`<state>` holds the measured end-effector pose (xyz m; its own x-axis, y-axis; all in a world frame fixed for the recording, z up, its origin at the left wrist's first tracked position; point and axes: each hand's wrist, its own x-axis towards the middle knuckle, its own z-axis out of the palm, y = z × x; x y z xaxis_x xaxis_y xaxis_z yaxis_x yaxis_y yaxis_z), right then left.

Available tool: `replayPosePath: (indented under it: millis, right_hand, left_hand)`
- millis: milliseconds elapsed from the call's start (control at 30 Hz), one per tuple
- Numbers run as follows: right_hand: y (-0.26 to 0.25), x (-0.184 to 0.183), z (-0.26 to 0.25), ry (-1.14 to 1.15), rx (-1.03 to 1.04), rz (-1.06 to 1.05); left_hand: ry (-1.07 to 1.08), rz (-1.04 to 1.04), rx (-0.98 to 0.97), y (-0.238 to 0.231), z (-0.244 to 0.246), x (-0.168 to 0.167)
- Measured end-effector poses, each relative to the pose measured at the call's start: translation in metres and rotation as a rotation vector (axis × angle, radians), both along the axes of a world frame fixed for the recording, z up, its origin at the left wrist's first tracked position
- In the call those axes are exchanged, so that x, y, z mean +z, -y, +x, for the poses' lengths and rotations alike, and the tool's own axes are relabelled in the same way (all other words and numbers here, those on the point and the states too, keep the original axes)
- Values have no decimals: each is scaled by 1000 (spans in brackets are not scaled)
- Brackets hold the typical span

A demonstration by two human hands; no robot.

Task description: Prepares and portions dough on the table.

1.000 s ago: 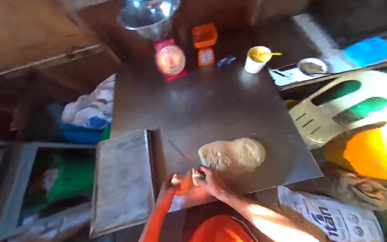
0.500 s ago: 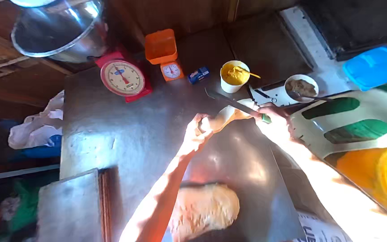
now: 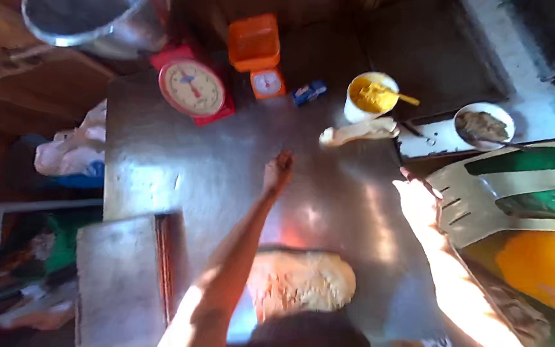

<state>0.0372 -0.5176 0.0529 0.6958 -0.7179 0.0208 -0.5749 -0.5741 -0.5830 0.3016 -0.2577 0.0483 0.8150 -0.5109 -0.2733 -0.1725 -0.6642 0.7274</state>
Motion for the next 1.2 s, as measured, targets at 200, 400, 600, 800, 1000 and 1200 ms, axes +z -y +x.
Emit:
replayPosePath:
  millis: [200,400,600,800,1000,1200]
  right_hand:
    - [-267,34,-93,-131,319,504]
    - [-453,9,-93,-294,459,241]
    - [-477,5,-80,-469,295,101]
    - [-518,-5,-287,-614,367,148]
    - [-508,-11,-373,-170,301,101]
    - [-511,-19,-142,-161,215,563]
  left_hand:
    - [-148,51,-30,-256,-96,12]
    - [-64,25,-350,-318,-195,-20]
    - [-58,121,-226,-314,-226,-22]
    - [-160,55,-319,-379,-258,-3]
    - [-265,-175,-83,-484,-298,-5]
    - [-305,63,-45,-445,-277,-9]
